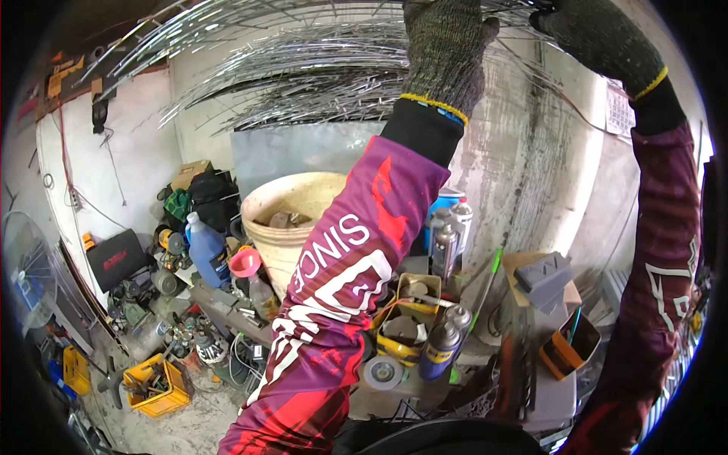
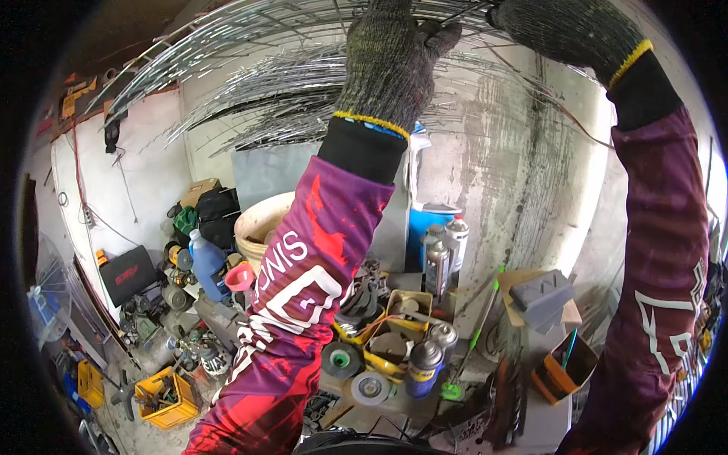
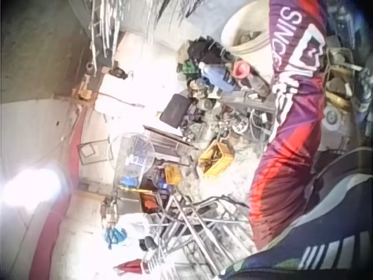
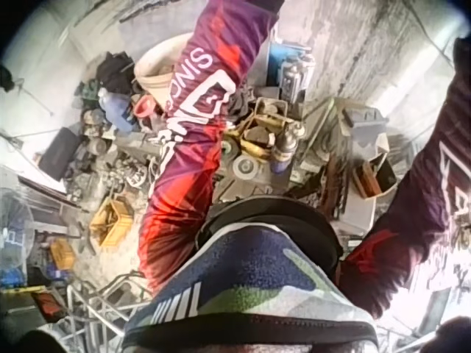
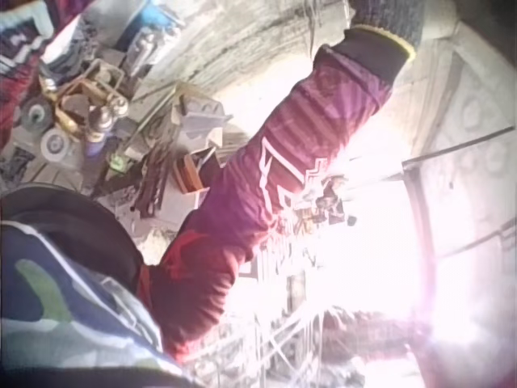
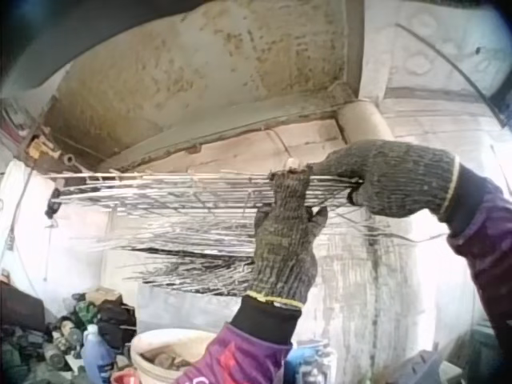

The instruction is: The recorder measures and marks a metal sheet for fabrication using a tape measure.

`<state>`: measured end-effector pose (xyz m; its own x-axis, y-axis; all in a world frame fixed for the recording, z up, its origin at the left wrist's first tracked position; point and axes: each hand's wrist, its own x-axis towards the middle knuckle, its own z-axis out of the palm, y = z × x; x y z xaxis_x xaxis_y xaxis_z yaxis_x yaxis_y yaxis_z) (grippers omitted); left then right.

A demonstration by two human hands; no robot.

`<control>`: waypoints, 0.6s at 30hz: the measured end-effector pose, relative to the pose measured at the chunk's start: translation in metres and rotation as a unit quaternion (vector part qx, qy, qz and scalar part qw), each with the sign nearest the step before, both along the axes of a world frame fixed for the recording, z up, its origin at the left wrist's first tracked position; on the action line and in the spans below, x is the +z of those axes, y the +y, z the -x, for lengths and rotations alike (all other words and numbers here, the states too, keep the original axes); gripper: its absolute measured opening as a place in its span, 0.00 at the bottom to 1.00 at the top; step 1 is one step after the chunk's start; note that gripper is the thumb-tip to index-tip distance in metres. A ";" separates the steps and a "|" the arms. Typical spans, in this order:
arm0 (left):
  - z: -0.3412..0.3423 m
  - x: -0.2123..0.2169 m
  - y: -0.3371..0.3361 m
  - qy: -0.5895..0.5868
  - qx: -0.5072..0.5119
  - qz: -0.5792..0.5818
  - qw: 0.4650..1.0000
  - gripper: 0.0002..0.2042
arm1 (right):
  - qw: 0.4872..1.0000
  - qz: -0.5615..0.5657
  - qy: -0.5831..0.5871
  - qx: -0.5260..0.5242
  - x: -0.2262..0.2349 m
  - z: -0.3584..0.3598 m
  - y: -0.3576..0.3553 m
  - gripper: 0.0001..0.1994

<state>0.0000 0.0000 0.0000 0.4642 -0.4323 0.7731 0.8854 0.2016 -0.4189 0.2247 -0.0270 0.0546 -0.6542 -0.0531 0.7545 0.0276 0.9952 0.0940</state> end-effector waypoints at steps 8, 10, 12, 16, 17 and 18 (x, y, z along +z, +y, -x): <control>-0.014 0.044 0.030 -0.053 -0.527 0.307 0.791 0.28 | 0.996 -0.079 0.045 -0.024 0.037 0.018 0.055 0.20; -0.018 0.057 0.031 -0.164 -0.784 0.333 0.498 0.25 | 0.988 -0.131 0.066 -0.053 0.037 0.022 0.059 0.20; -0.013 0.060 0.034 -0.102 -0.798 0.319 0.502 0.24 | 0.975 -0.186 0.086 -0.085 0.034 0.024 0.058 0.21; 0.007 0.065 0.042 0.028 -0.356 0.101 0.929 0.24 | 0.980 -0.146 0.136 -0.018 0.017 0.039 0.060 0.22; 0.014 0.068 0.038 0.052 -0.238 0.034 0.969 0.24 | 0.973 -0.184 0.140 -0.006 0.024 0.044 0.061 0.22; 0.013 0.071 0.040 -0.053 -0.554 0.206 0.805 0.24 | 0.964 -0.223 0.145 0.005 0.031 0.048 0.062 0.22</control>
